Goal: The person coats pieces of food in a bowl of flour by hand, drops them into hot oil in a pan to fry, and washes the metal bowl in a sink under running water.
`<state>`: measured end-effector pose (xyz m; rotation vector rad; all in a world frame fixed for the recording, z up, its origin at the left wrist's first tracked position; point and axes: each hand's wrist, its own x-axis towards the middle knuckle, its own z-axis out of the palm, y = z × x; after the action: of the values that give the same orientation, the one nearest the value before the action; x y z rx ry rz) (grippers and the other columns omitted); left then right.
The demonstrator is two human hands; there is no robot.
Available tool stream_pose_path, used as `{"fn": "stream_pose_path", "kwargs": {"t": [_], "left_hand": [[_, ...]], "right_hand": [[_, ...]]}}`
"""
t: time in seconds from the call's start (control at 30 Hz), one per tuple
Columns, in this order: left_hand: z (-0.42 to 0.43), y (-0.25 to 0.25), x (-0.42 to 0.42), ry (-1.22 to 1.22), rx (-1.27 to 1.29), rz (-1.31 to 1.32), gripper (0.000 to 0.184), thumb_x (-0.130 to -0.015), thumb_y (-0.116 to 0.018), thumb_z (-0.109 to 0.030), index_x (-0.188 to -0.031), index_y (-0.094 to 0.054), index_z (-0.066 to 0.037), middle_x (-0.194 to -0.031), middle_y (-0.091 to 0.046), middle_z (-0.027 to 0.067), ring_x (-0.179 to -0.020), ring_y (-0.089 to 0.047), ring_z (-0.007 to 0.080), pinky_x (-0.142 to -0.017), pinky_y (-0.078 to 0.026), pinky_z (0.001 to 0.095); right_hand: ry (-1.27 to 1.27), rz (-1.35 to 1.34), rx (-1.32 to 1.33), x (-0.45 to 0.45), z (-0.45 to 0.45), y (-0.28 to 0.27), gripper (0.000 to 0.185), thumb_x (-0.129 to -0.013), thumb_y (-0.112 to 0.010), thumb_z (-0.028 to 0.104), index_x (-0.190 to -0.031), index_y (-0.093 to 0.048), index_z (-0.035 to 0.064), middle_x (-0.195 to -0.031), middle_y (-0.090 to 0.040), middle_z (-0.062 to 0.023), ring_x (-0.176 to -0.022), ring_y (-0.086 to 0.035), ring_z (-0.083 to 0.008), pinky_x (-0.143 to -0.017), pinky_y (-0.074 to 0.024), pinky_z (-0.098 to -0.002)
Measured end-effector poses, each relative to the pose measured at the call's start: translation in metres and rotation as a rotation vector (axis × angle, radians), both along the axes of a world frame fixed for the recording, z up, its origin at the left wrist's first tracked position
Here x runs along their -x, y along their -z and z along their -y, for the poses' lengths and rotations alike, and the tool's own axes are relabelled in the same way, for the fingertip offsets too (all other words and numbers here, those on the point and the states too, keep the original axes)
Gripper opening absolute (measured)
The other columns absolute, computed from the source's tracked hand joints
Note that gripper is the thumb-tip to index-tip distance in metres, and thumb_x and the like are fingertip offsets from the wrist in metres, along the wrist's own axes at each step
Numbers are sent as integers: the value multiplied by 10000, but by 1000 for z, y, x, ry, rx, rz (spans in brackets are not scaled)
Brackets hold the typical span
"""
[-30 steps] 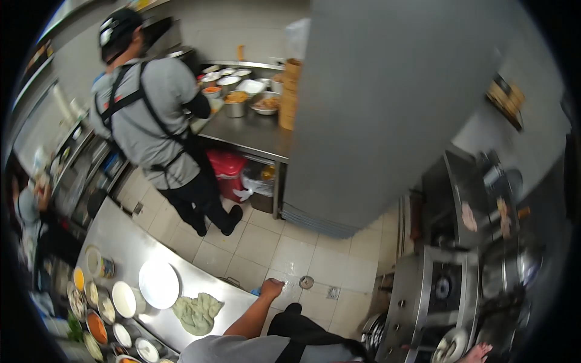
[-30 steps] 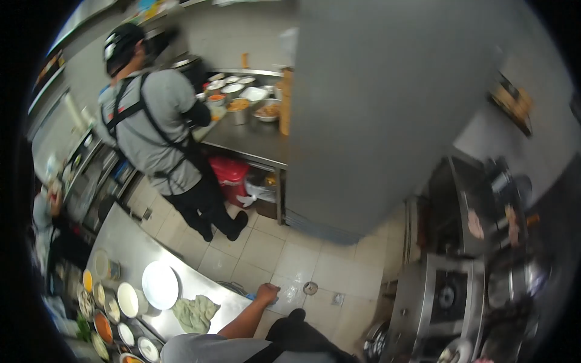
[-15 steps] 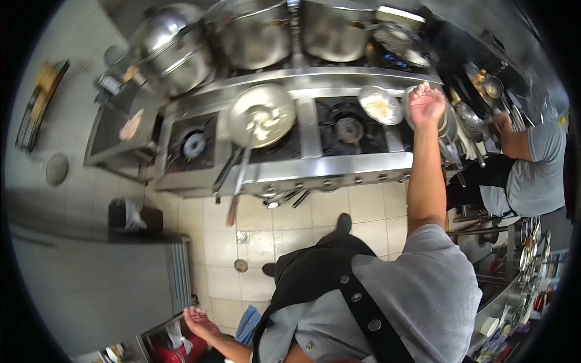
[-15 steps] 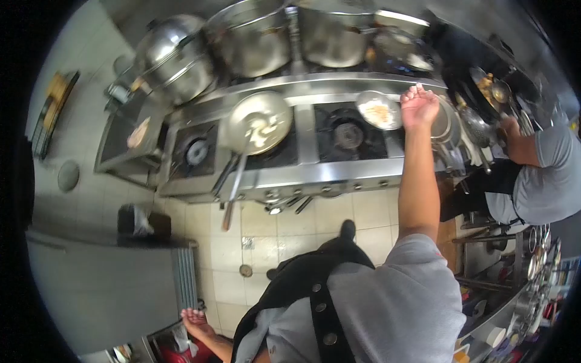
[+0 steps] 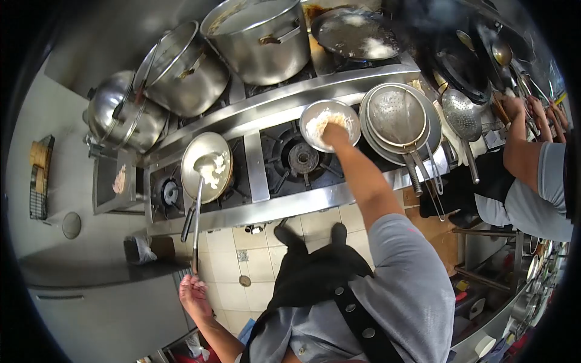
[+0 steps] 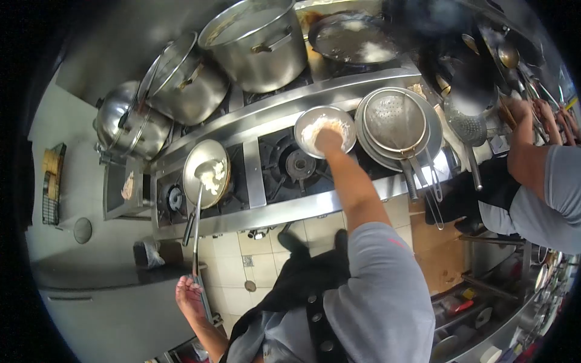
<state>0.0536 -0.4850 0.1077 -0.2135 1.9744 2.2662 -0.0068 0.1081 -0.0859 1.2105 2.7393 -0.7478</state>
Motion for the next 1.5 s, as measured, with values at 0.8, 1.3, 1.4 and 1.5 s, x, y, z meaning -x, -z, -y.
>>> {"fn": "stream_pose_path", "kwargs": {"t": [0.8,1.3,1.4,1.5], "left_hand": [[-491,175,158,1018,109,38,464,-866,-532,-172,-1295,-391,-66,-1104,-556,72,-887,-567,140,-673,-471,257],[-518,157,138,843,44,377,201,-823,-589,-124,-966,-572,17,-842,-620,104,-673,-607,163,-573,-513,264],[-512,163,143,779,-1,391,230,-830,-583,-156,-979,-569,19,-841,-622,106,-689,-611,170,-584,-511,268],[-502,144,144,741,-1,399,224,-835,-570,-164,-968,-585,16,-865,-630,97,-724,-616,157,-603,-508,253]], "right_hand": [[122,-606,-40,-16,-8,-37,180,-672,-627,136,-789,-525,43,-675,-562,-134,-628,-567,-265,-587,-441,-355],[42,-691,235,-46,-4,-52,202,-768,-634,108,-926,-601,-13,-744,-627,-92,-629,-582,-138,-593,-477,-281],[191,-849,586,-43,-23,-36,162,-774,-642,86,-901,-604,-7,-730,-619,-57,-623,-565,-95,-569,-468,-242],[257,-1000,699,-37,-58,-71,159,-775,-654,54,-914,-592,6,-756,-617,-29,-629,-560,-75,-565,-465,-210]]}}
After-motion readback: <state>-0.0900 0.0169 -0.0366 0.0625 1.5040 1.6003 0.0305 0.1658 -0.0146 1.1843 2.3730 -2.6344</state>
